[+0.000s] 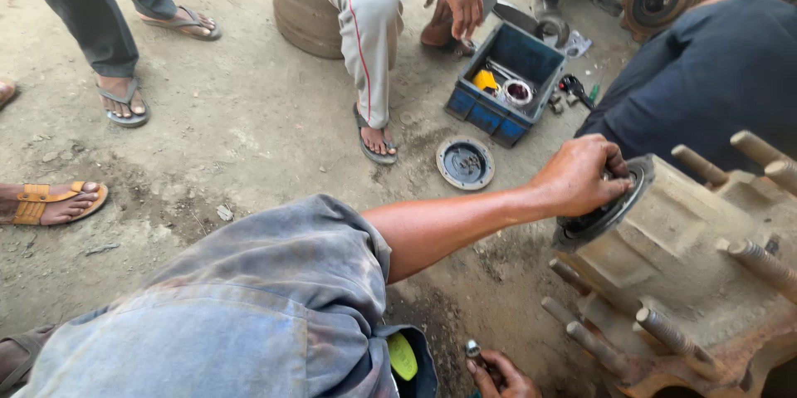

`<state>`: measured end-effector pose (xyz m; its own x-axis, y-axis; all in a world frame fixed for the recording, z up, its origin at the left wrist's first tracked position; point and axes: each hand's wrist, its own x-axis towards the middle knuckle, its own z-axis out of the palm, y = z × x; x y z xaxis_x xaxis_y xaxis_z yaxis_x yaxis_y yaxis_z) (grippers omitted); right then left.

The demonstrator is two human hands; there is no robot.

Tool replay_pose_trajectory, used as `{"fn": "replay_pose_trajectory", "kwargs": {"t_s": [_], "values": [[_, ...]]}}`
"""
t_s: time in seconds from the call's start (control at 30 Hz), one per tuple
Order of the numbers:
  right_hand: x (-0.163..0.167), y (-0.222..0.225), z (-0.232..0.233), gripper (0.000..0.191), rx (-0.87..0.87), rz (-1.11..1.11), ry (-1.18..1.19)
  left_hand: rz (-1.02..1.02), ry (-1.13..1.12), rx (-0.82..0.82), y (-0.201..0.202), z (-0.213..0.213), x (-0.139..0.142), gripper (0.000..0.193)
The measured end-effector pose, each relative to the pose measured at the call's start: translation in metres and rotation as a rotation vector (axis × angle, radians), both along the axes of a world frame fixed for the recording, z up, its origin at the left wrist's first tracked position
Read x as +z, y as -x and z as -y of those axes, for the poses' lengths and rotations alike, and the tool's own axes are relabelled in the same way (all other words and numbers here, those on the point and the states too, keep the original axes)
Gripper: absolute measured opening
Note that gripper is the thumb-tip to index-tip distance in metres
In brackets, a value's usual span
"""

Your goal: The person uses a wrench to loosen and remove bolts from a wheel hub cover, then removes the cover to expose the internal bearings. They place the cover and bolts on the ground and continue to manipulate the hub assembly.

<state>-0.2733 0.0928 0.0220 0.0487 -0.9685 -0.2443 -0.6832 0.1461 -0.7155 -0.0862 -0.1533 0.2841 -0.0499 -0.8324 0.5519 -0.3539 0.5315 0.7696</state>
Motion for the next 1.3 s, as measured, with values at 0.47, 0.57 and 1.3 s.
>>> {"fn": "replay_pose_trajectory", "kwargs": {"t_s": [0.47,0.57,1.3], "values": [[0.158,-0.072,-0.032,0.023,-0.132,0.004,-0.014,-0.117,0.067,-0.155,-0.003,-0.003,-0.012,0.02],[0.162,-0.077,-0.031,0.022,-0.158,-0.029,-0.087,-0.127,-0.017,-0.149,-0.006,-0.003,-0.012,0.02],[0.161,-0.073,-0.019,0.022,-0.126,-0.093,-0.122,-0.058,-0.071,-0.174,-0.007,0.025,-0.045,0.027]]}}
